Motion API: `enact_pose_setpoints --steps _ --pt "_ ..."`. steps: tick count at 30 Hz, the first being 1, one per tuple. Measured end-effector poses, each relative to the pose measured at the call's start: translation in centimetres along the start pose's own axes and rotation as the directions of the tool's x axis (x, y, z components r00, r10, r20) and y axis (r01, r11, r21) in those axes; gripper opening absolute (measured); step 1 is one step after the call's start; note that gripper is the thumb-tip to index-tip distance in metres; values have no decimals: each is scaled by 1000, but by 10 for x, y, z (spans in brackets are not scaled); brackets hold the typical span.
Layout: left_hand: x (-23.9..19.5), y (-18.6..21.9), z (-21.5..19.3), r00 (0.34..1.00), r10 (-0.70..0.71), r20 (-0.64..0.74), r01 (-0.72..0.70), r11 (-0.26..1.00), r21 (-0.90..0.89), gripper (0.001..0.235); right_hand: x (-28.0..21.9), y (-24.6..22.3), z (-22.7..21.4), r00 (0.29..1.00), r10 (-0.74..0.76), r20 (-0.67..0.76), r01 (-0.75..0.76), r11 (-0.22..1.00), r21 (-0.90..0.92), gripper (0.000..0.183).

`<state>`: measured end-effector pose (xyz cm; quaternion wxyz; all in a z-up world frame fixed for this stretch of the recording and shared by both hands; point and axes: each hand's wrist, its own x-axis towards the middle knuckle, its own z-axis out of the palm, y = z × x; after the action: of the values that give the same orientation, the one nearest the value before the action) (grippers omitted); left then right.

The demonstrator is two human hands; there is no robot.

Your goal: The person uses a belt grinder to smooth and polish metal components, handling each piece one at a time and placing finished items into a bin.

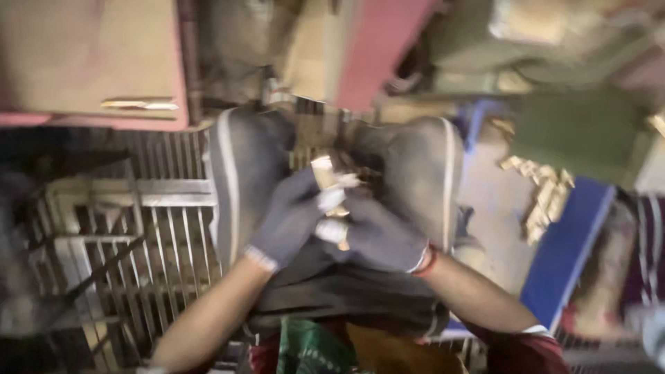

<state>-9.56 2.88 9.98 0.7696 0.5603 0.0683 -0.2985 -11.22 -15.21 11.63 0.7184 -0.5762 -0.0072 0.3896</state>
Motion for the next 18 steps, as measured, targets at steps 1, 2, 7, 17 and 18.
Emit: enact_pose_setpoints --steps 1,2,7,17,18 --pt "-15 9 -3 999 50 -11 -50 999 -13 34 -11 -3 4 994 -66 -87 53 988 -144 29" --pt "-30 20 -9 975 213 -68 -184 937 298 33 -21 -6 6 977 -146 -153 96 951 -294 32" --pt "-7 50 -92 590 769 -246 -269 474 838 30 -92 -5 -21 628 -538 -563 -60 688 -724 29" --pt "92 1 -267 826 564 0 53 -77 996 22 -194 203 -164 2 -328 -945 -510 812 -283 22" --pt "88 -2 -269 828 560 -11 61 -72 996 22 -203 216 -177 -84 -274 -958 -561 807 -181 24"
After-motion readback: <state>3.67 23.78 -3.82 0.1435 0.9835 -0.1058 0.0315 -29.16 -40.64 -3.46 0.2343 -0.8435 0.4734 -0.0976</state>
